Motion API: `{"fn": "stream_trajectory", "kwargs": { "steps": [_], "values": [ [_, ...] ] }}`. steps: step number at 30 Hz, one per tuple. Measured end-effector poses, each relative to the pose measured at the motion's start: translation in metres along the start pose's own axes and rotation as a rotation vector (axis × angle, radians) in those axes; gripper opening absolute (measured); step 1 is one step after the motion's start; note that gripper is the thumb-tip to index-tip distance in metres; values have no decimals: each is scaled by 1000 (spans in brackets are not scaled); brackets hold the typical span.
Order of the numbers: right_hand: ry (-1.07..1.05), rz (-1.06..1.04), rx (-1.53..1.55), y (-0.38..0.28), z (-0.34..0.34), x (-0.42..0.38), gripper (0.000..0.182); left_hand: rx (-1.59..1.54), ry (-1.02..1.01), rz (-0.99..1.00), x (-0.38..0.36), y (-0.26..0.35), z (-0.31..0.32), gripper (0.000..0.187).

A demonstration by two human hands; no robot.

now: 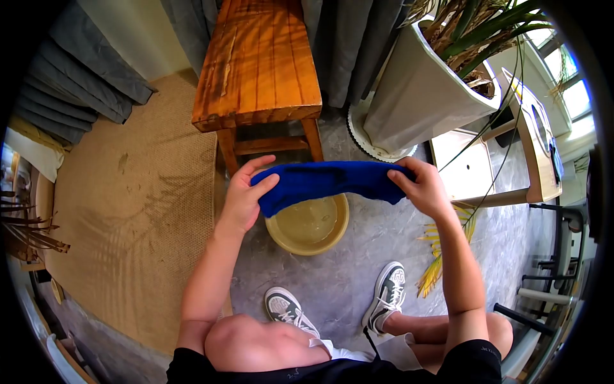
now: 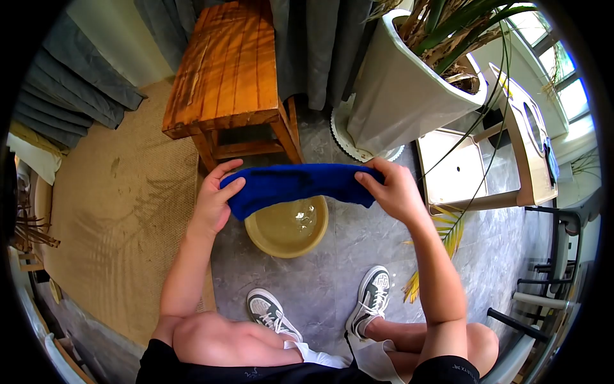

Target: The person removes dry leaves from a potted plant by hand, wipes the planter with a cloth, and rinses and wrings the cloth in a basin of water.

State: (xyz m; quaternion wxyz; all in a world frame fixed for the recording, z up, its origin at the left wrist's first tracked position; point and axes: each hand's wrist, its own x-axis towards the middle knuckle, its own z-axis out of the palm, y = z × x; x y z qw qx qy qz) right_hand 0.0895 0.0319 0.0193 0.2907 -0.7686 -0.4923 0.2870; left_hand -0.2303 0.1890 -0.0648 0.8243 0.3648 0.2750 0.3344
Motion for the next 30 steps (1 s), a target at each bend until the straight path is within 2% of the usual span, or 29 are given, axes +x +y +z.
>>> {"fn": "stream_trajectory", "kwargs": {
  "steps": [2,7,8,9,10,13,14,15,16,17,18,19,20,23,24,25,27,28,30],
  "values": [
    [135,-73,22,1,23,-3,23,176,97,85,-3,-7,16,41],
    [293,5,208,-30,93,-20,22,257,177,145,-11,-19,61,38],
    [358,37,319,-45,105,-24,22,227,154,161,-12,-23,66,39],
    [450,-57,276,-44,121,-24,21,197,131,179,-14,-26,70,39],
    [456,-54,315,-51,131,-27,22,238,96,181,-16,-28,72,39],
    [451,-96,310,-67,152,-30,32,95,-51,133,-19,-34,75,54],
    [374,-173,255,-70,152,-32,46,95,-50,133,-18,-35,73,54],
    [253,-188,238,-76,149,-35,59,143,-108,232,-17,-37,70,60],
    [216,-265,228,-77,149,-38,63,191,-167,330,-16,-38,68,66],
    [179,-340,218,-77,149,-39,68,191,-167,330,-16,-35,64,66],
    [178,-339,216,-79,142,-41,68,139,-173,241,-15,-30,60,69],
    [14,-269,181,-82,130,-42,67,87,-179,154,-15,-26,57,73],
    [-149,-199,144,-81,120,-42,66,117,-172,121,-13,-28,50,65],
    [-250,-261,258,-71,96,-37,61,35,-140,38,-11,-23,41,55],
    [-185,-296,285,-50,98,-32,54,49,-138,58,-12,-19,43,48],
    [-155,-66,384,-43,96,-28,48,48,-137,60,-11,-16,41,48],
    [113,66,579,-32,103,-11,39,-137,-226,-76,-11,-9,36,45],
    [113,65,579,-29,105,-8,39,-137,-226,-76,-11,-10,35,45],
    [-188,285,996,-28,110,-5,35,-289,-268,-178,-9,-14,34,41]
  ]
}}
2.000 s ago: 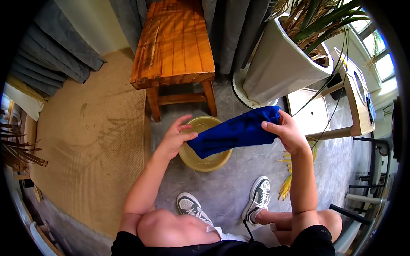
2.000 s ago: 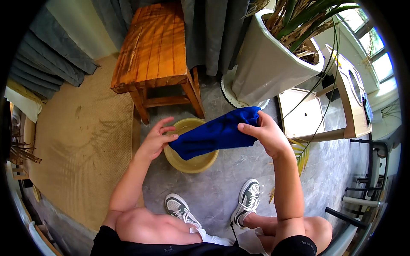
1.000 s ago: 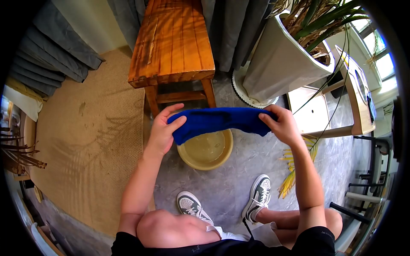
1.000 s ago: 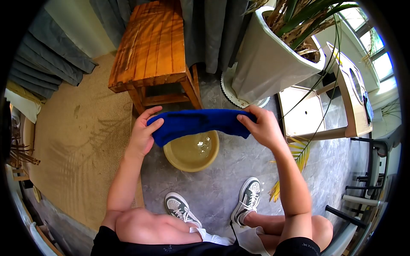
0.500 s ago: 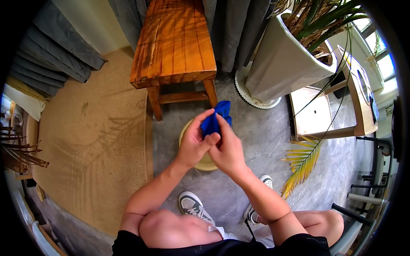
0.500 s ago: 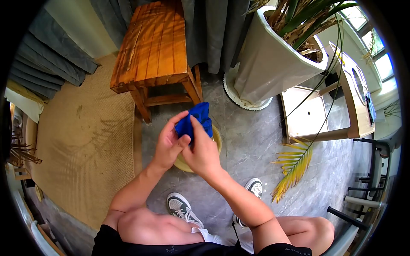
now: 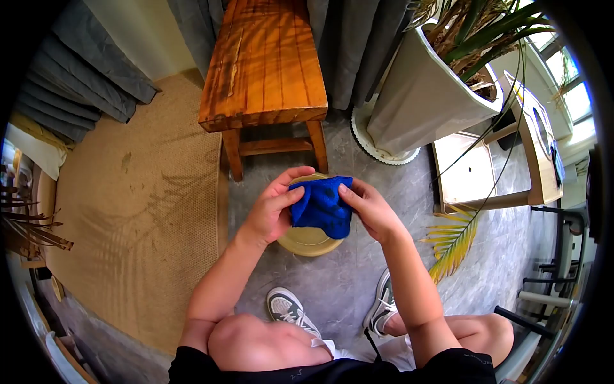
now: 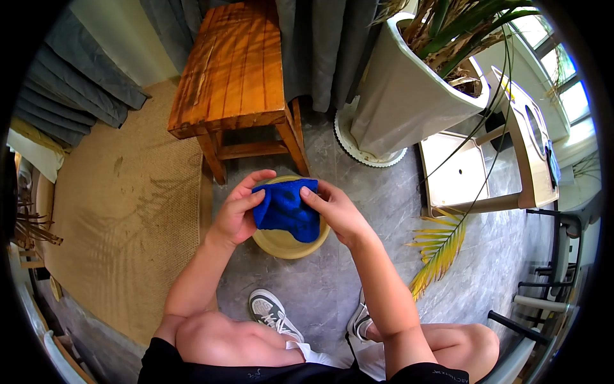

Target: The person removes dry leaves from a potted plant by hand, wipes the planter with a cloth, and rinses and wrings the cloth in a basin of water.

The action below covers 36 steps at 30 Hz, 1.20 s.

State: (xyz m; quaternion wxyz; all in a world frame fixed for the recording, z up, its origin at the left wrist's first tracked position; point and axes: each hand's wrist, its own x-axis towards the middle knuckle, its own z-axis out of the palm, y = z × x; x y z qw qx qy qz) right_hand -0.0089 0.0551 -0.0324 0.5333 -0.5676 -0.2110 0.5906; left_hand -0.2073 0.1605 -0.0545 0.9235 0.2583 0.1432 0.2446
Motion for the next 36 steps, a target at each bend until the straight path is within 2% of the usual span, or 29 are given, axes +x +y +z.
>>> {"fn": "stream_trajectory", "kwargs": {
  "steps": [1,3,4,5,7,8,9,11,13,15,16,17,18,20,21,23,25,26,28,29,32,33,35,36],
  "values": [
    [2,-1,3,4,0,1,35,2,-1,-3,1,-3,-3,41],
    [182,-243,-130,11,1,5,31,-72,169,13,6,-8,-8,34],
    [369,-449,-502,13,1,7,23,-73,175,12,7,-11,-9,34],
    [368,-442,-500,15,3,6,23,-46,224,47,9,-16,-8,32],
    [622,-843,-1046,14,13,5,15,-17,268,85,14,-26,-3,30],
    [655,-949,-1079,19,16,9,15,123,301,205,17,-33,1,29],
    [653,-951,-1077,25,22,11,15,265,333,327,19,-38,4,29],
    [691,-977,-927,38,37,8,20,311,340,346,22,-37,14,30],
    [646,-930,-839,43,55,3,25,301,309,337,22,-41,19,31],
    [473,-894,-788,36,66,-3,29,277,244,332,16,-41,18,35],
    [351,-820,-790,28,67,-10,34,169,196,318,11,-36,19,37],
    [350,-821,-790,25,65,-12,34,62,149,304,8,-32,20,39],
    [253,-819,-752,23,63,-13,34,152,170,346,7,-32,20,46],
    [73,-742,-675,22,50,-18,41,247,209,321,7,-26,19,44],
    [73,-742,-675,27,41,-19,41,340,248,294,8,-23,18,43],
    [274,-671,-619,37,21,-20,50,298,247,276,8,-18,15,41],
    [305,-733,-725,38,10,-10,55,179,177,188,9,-13,9,38],
    [96,-670,-501,52,5,-1,55,180,179,189,10,-10,11,38],
    [-331,-191,-164,57,-10,-3,63,-45,117,55,12,-4,17,36],
    [-332,-192,-163,64,-9,-4,63,-43,118,56,15,-5,12,36],
    [-307,147,84,78,2,-1,63,47,249,97,19,-12,-4,34],
    [-306,148,86,76,5,-1,63,155,259,126,18,-12,-3,34],
    [-345,316,293,70,7,-2,62,261,265,151,17,-18,-3,33],
    [-343,314,293,66,9,-4,62,495,205,215,16,-23,-3,34]
  ]
}}
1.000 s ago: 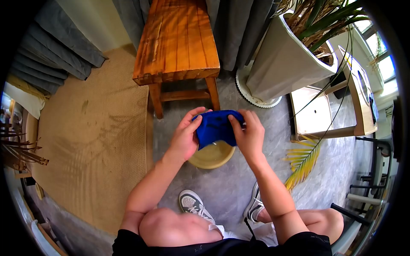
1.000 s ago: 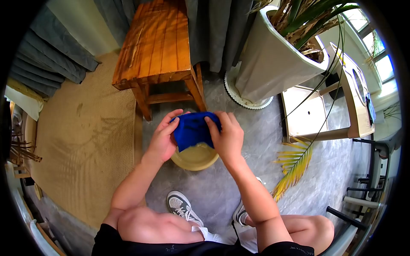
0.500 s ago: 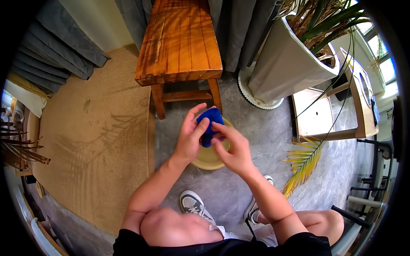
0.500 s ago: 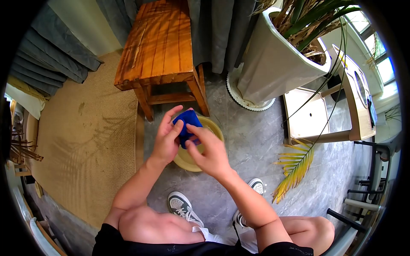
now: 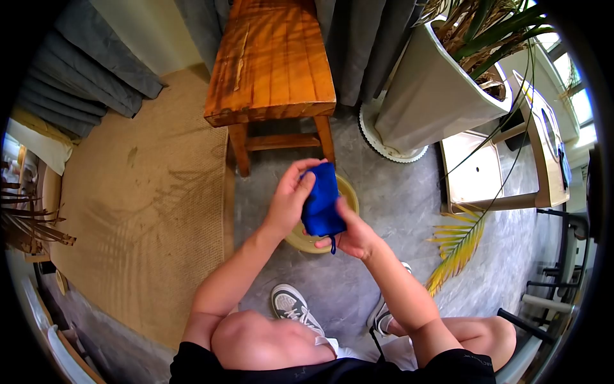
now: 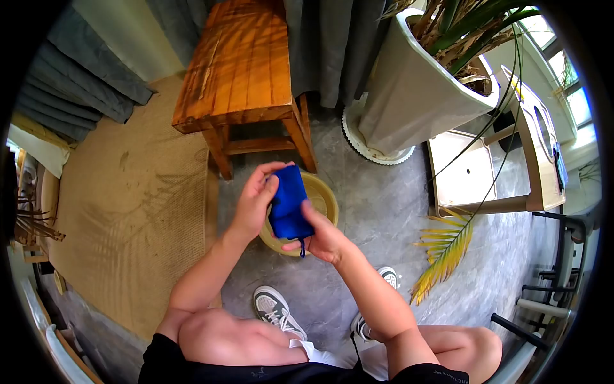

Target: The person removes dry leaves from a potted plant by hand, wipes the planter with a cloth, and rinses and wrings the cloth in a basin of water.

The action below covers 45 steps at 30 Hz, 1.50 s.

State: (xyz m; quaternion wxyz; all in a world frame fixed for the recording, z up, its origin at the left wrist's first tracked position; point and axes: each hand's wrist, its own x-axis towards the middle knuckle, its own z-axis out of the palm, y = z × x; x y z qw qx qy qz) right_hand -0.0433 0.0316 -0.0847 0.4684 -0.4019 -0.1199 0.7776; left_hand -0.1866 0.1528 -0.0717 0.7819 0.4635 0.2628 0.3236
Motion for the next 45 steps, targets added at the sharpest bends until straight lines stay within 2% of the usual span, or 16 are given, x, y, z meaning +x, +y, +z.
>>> {"fn": "stream_trajectory", "kwargs": {
  "steps": [2,3,5,7,9,11,15,18,23,25,28,34,35,36,40,45],
  "values": [
    [-171,-28,570,-6,3,-3,65,650,-166,268,-13,-1,0,38],
    [-171,-32,569,-3,-6,-2,65,649,-169,270,-17,4,3,38],
    [-156,-44,488,6,-36,1,70,1108,-581,489,-23,8,7,55],
    [-101,-36,444,2,-42,-6,72,994,-619,387,-31,6,2,67],
    [-208,19,92,-9,-45,-12,70,877,-649,286,-33,8,-4,79],
    [-179,114,118,-17,-44,-12,64,639,-531,175,-29,17,-8,87],
    [-59,194,-186,-27,-23,-6,57,1358,-783,375,-18,17,4,90],
    [-29,183,-390,-27,-30,4,53,1375,-674,540,-13,-10,8,77],
    [-38,290,-284,-24,-35,4,39,1673,-527,762,-7,-54,2,56],
    [5,301,-167,-21,-36,6,34,1746,-471,739,-7,-61,0,38],
    [5,273,-163,-18,-43,15,27,1699,-473,726,-1,-64,-4,34],
    [-10,155,-850,-20,-37,37,42,1754,-464,567,6,-78,-12,33],
    [155,2,-1125,-10,-36,39,49,1752,-466,568,7,-83,-15,33],
    [325,-159,-1393,-3,-38,42,56,1719,-455,436,8,-79,-14,29],
    [262,-34,-1615,8,-43,56,62,1658,-447,93,7,-85,-16,22],
    [196,-173,-1875,12,-40,74,54,1533,-426,-238,15,-89,-32,18]
  ]
}}
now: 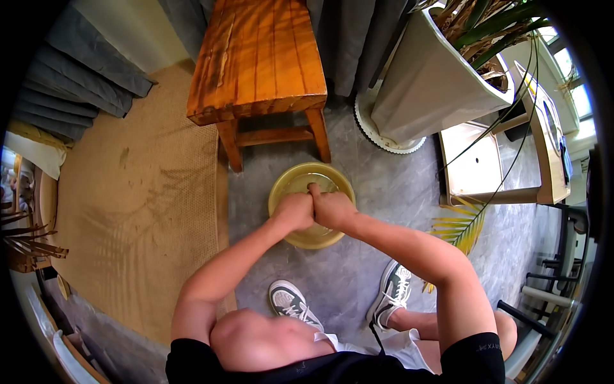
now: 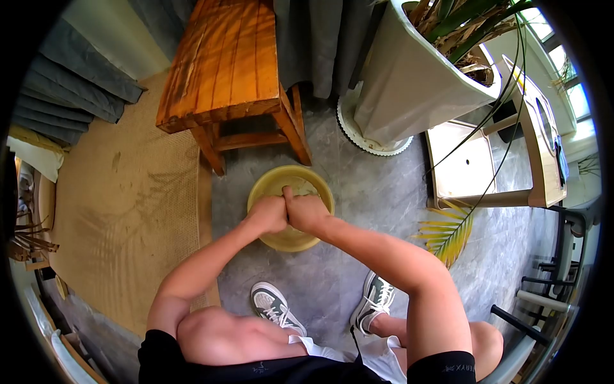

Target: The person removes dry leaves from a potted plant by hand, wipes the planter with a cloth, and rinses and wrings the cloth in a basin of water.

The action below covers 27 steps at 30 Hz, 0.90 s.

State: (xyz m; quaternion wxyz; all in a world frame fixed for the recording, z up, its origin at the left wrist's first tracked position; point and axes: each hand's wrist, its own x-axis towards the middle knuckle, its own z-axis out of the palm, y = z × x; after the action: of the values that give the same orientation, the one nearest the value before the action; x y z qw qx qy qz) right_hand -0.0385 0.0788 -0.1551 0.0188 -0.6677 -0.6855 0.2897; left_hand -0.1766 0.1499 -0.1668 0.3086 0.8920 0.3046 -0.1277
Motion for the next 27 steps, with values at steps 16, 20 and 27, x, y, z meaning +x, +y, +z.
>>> {"fn": "stream_trajectory", "kwargs": {
  "steps": [16,20,27],
  "values": [
    [-214,-76,200,-2,-48,-19,81,-417,-141,107,-22,2,-36,46],
    [-212,-188,872,17,-61,-41,92,-639,17,223,-32,-15,-30,68],
    [119,141,1468,-2,-56,-50,43,-1279,154,332,-44,-10,-41,70]
  ]
}}
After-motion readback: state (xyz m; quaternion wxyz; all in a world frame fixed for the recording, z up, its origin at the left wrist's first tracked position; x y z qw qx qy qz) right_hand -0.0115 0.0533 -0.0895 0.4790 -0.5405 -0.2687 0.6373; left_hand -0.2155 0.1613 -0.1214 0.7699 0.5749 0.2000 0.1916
